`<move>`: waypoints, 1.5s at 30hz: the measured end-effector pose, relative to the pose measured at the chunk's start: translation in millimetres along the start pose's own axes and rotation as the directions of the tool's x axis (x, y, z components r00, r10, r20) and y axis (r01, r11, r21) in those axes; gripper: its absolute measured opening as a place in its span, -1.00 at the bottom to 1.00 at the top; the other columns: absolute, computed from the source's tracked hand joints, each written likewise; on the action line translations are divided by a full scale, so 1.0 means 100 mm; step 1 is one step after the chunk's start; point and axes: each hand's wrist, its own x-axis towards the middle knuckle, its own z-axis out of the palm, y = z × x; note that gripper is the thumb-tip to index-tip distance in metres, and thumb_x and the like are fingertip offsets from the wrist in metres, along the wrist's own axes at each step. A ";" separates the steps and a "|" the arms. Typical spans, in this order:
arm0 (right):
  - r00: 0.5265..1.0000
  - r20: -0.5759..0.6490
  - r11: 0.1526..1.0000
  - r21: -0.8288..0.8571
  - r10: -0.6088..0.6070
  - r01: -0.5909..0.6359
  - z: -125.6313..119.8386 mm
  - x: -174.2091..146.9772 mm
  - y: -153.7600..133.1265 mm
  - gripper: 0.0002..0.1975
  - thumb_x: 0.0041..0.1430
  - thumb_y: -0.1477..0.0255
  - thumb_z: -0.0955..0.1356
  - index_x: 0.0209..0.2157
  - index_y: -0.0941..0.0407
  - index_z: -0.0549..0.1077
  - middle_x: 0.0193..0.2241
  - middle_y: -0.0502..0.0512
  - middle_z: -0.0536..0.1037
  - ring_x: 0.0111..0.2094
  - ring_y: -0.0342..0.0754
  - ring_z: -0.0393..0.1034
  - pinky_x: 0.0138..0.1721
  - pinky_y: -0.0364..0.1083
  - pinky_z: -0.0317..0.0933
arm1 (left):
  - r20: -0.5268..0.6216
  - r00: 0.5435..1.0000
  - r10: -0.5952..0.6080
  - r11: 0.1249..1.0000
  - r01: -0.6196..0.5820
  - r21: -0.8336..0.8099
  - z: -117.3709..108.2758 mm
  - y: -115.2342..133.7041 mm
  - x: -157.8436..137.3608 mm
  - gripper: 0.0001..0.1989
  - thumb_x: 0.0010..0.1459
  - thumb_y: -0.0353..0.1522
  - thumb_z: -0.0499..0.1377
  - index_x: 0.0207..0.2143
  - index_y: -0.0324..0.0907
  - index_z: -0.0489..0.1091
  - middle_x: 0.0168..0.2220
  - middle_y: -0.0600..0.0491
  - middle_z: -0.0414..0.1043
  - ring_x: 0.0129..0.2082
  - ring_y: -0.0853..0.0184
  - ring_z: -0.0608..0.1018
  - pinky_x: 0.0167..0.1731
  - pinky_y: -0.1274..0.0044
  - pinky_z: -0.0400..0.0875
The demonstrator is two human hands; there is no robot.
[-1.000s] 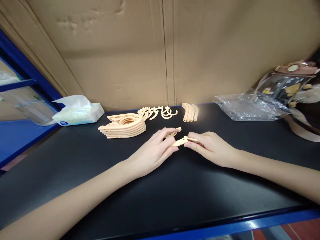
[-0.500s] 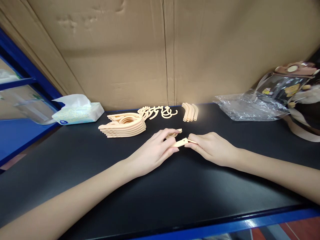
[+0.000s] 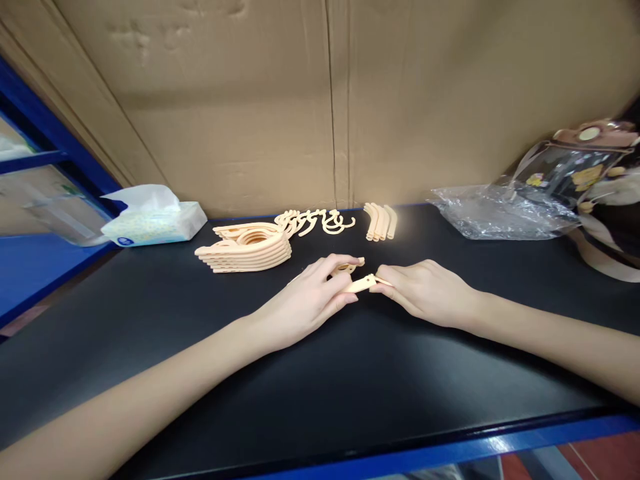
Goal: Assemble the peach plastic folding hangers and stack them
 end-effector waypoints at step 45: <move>0.995 -0.001 0.989 -0.107 -0.102 0.101 -0.02 0.00 0.03 -0.56 0.39 0.33 -0.02 -0.40 0.16 0.32 -0.55 0.01 0.44 -0.62 -0.15 0.30 -0.60 -0.10 -0.23 | -0.008 1.000 0.017 1.000 -0.017 0.013 0.00 0.01 0.00 -0.82 0.32 -0.34 -0.04 -0.24 -0.19 0.31 0.17 -0.05 0.12 0.14 0.24 0.29 0.14 0.36 0.26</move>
